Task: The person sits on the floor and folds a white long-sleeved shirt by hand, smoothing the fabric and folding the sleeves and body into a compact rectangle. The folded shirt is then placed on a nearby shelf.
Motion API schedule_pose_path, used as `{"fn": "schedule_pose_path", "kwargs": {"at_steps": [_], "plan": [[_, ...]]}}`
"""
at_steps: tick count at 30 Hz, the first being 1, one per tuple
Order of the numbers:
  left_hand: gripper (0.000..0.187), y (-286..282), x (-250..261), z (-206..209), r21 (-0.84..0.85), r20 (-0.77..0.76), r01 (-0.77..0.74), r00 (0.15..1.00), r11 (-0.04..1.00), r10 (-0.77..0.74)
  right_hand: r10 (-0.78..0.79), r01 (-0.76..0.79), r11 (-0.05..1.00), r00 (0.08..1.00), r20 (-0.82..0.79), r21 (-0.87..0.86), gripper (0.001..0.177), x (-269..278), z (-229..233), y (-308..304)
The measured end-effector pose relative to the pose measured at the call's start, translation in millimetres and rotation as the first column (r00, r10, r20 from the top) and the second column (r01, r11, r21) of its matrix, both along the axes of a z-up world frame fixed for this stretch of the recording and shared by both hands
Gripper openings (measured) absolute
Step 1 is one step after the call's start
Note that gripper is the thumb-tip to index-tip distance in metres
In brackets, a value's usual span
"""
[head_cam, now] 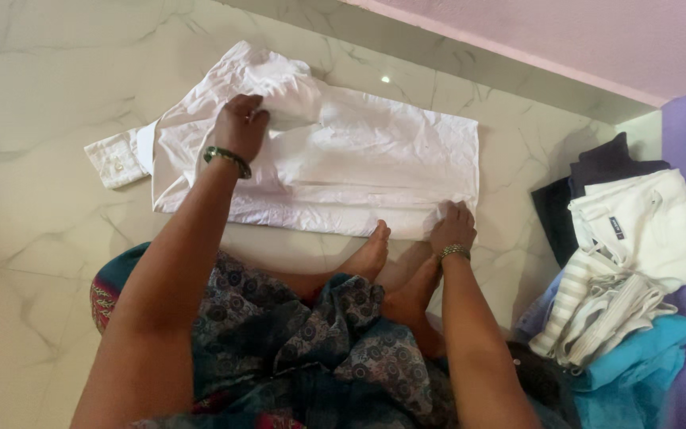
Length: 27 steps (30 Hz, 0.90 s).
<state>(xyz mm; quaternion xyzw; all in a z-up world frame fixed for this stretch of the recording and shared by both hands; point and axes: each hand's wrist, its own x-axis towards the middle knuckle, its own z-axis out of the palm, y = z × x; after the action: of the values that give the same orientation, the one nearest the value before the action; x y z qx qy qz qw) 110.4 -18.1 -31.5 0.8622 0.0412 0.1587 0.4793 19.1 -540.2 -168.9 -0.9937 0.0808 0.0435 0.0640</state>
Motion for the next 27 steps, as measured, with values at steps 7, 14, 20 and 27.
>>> {"fn": "schedule_pose_path", "kwargs": {"at_steps": [7,14,20,27], "plan": [[0.019,-55,-143,46,0.585,-0.408,0.629,0.774,0.513,-0.484,-0.044,0.045,0.998,0.999,0.017,-0.053,0.051,5,18,14],[0.045,-45,-152,29,0.436,-0.641,0.706,0.679,0.558,-0.358,0.247,-0.303,0.949,0.884,0.398,0.085,0.036,12,66,91],[0.028,-28,-145,27,0.320,-0.628,0.504,0.747,0.802,-0.218,0.376,-0.417,0.762,0.908,0.185,0.495,0.037,14,110,217],[0.021,3,-135,-7,0.199,-0.382,-0.084,0.911,0.976,0.156,0.396,-0.322,0.782,0.918,-0.026,0.534,0.097,-10,146,335]]}}
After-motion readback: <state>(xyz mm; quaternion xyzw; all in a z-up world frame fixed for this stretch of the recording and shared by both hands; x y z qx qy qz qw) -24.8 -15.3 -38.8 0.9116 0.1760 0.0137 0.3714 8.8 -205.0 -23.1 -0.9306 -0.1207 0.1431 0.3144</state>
